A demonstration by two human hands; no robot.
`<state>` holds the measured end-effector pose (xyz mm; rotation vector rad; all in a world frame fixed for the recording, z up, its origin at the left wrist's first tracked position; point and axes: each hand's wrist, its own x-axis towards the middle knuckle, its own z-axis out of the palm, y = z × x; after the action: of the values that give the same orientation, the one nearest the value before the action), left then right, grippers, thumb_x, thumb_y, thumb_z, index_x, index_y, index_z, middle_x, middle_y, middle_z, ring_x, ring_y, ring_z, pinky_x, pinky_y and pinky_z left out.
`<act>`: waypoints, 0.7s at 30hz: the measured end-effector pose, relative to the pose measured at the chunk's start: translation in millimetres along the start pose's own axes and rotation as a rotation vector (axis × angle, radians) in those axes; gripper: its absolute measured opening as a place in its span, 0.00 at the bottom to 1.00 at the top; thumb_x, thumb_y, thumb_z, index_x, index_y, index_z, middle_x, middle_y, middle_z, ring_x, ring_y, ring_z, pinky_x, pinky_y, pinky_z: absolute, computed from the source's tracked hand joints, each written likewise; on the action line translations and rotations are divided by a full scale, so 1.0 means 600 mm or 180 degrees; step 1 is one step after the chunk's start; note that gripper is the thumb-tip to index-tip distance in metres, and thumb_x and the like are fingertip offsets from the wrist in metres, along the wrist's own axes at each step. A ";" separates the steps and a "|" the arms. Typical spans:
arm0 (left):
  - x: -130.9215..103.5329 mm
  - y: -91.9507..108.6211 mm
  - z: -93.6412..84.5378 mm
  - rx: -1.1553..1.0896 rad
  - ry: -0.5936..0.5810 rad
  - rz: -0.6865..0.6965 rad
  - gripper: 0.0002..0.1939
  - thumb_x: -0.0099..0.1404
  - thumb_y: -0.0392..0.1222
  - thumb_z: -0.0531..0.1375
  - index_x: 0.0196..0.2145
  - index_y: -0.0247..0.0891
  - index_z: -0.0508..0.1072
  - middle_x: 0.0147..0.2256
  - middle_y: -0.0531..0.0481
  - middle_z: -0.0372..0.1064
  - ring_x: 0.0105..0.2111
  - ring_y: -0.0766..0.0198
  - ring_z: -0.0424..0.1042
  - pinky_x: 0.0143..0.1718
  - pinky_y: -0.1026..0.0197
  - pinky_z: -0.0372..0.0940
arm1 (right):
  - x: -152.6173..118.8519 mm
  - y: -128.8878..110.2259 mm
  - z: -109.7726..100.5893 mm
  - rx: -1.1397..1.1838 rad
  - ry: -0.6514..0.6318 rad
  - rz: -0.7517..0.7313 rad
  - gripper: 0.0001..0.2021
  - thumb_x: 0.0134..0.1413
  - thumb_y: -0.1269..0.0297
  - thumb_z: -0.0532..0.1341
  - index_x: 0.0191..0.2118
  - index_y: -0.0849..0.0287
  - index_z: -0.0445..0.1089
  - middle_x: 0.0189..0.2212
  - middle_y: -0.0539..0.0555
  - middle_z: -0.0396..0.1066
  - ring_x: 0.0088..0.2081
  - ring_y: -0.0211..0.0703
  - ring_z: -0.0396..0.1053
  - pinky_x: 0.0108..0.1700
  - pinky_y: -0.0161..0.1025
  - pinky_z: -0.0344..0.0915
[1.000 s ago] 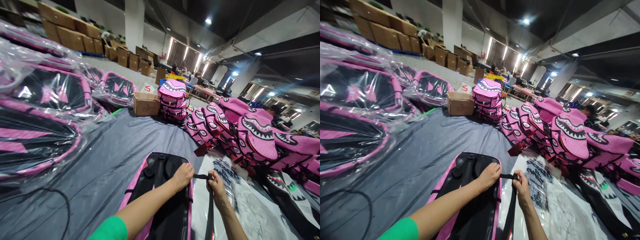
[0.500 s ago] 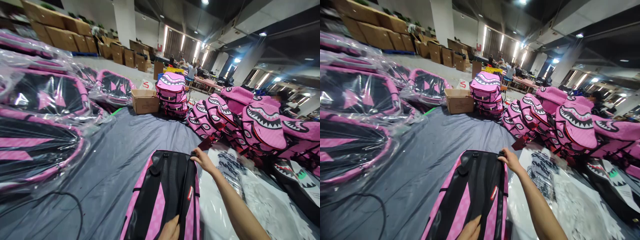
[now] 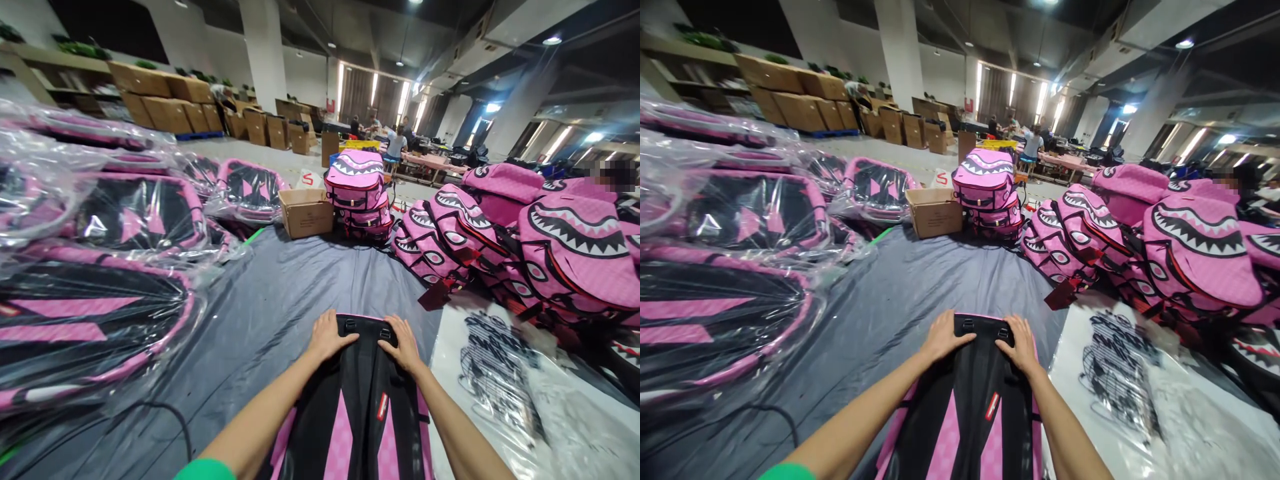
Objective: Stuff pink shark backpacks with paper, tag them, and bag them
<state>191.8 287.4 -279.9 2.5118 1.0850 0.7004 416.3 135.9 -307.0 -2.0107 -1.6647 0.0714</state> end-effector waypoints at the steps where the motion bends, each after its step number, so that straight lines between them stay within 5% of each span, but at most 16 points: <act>1: 0.006 0.001 0.017 -0.0054 -0.0054 0.0102 0.36 0.60 0.58 0.63 0.56 0.27 0.66 0.54 0.27 0.70 0.55 0.36 0.68 0.55 0.39 0.65 | -0.008 -0.003 0.006 0.0058 0.0153 -0.0050 0.26 0.59 0.54 0.62 0.61 0.54 0.64 0.59 0.59 0.69 0.65 0.56 0.59 0.68 0.62 0.50; 6: -0.057 0.013 0.060 -0.0154 -0.0047 0.0482 0.26 0.65 0.43 0.59 0.60 0.35 0.63 0.59 0.37 0.67 0.62 0.48 0.64 0.65 0.42 0.58 | -0.071 -0.029 0.034 0.0092 0.0713 -0.0072 0.22 0.62 0.59 0.60 0.60 0.55 0.65 0.55 0.60 0.71 0.61 0.56 0.64 0.67 0.62 0.54; 14: -0.180 -0.008 0.094 0.0195 0.0489 0.0930 0.18 0.72 0.37 0.51 0.56 0.34 0.69 0.54 0.37 0.71 0.57 0.51 0.69 0.60 0.46 0.65 | -0.189 -0.044 0.046 0.0034 0.0498 -0.0143 0.24 0.65 0.66 0.56 0.65 0.53 0.60 0.57 0.60 0.69 0.60 0.54 0.66 0.63 0.60 0.63; 17: -0.176 -0.017 0.106 0.0259 0.0106 0.0891 0.17 0.72 0.38 0.52 0.55 0.33 0.70 0.52 0.36 0.73 0.54 0.50 0.71 0.58 0.47 0.66 | -0.185 -0.034 0.058 0.0009 0.0297 -0.0063 0.23 0.64 0.65 0.58 0.63 0.53 0.63 0.55 0.61 0.71 0.57 0.55 0.68 0.60 0.58 0.66; 21: -0.104 -0.034 0.137 0.0256 -0.0702 0.0748 0.17 0.69 0.44 0.57 0.51 0.35 0.73 0.48 0.36 0.74 0.49 0.47 0.73 0.54 0.44 0.68 | -0.121 -0.006 0.084 -0.0261 -0.0268 0.0383 0.21 0.62 0.64 0.61 0.59 0.52 0.67 0.52 0.59 0.74 0.53 0.54 0.71 0.56 0.53 0.69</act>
<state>187.8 247.2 -376.9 2.7363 0.7649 0.4302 377.3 87.0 -369.1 -2.1963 -1.6199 0.1345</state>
